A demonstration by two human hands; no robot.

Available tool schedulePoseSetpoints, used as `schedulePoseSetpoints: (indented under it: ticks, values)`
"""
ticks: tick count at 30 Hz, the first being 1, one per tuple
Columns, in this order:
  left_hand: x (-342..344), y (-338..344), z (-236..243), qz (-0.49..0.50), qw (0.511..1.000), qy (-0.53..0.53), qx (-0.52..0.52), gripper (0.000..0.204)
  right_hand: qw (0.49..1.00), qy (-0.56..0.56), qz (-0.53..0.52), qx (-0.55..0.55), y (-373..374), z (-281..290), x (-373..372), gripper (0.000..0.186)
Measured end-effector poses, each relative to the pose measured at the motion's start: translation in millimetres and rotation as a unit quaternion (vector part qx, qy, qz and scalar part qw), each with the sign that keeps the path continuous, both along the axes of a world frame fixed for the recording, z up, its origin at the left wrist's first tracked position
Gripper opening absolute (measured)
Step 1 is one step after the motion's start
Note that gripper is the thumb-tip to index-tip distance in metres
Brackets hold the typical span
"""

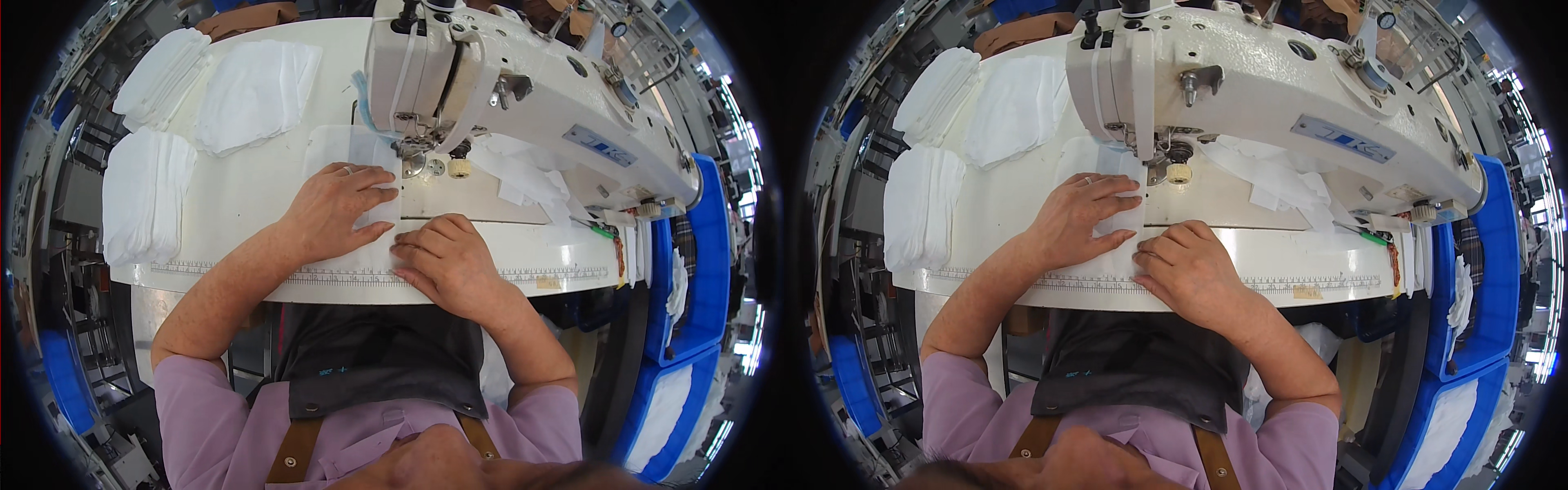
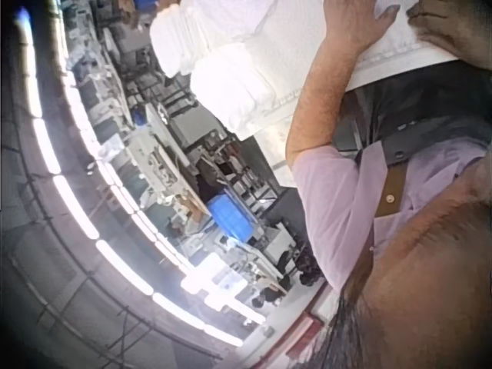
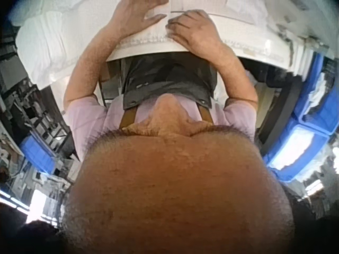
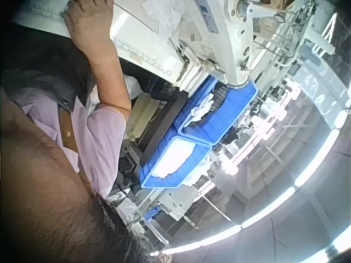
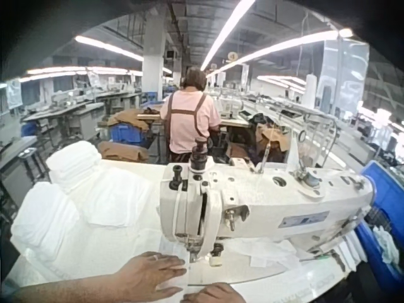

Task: Operating an industrial sewing machine to assemble white fabric masks.

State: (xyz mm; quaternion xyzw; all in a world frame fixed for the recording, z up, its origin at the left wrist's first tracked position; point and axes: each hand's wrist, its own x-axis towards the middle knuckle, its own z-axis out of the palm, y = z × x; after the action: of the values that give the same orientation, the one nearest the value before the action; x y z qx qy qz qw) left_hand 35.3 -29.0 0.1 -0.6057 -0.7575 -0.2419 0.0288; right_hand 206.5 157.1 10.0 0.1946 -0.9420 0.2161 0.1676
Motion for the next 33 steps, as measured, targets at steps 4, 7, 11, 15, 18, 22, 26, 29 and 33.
schedulePoseSetpoints:
  ticks: [4,7,11,15,18,22,26,29,33]
  values:
    - [1.2,-3.0,-5.9,-0.005,1.000,-0.010,0.007,0.039,1.000,0.006,-0.008,0.004,5.4,0.8,-16.7,0.025]
    - [-2.4,0.2,-6.1,0.002,1.000,-0.021,0.012,0.037,1.000,0.007,-0.018,0.016,11.4,2.0,-27.5,0.025]
    - [-18.0,10.6,-4.0,0.015,0.999,-0.040,-0.002,0.037,0.999,-0.002,-0.032,0.029,20.3,-1.8,-41.2,0.027]
    - [-37.6,20.4,-6.7,0.017,0.999,-0.031,0.015,0.033,0.997,-0.011,-0.062,0.040,24.3,-5.3,-52.2,0.034]
    - [-52.7,27.6,-7.5,0.030,0.999,-0.037,-0.006,0.031,0.994,0.004,-0.090,0.060,23.1,-5.1,-52.6,0.040]
    - [-72.0,32.9,-7.6,0.037,0.999,-0.020,-0.008,0.032,0.992,0.003,-0.100,0.073,22.2,-6.0,-52.6,0.042]
    - [-88.9,37.5,-5.5,0.225,0.972,0.059,-0.027,0.049,0.993,0.018,-0.100,0.053,24.8,-7.9,-50.3,0.041]
    - [-106.1,39.9,2.3,0.400,0.905,0.125,-0.065,0.061,0.994,0.028,-0.093,0.043,23.6,-10.3,-51.9,0.040]
    - [-108.8,47.7,5.5,0.398,0.893,0.148,-0.147,0.052,0.994,0.027,-0.093,0.051,22.9,-11.7,-54.7,0.038]
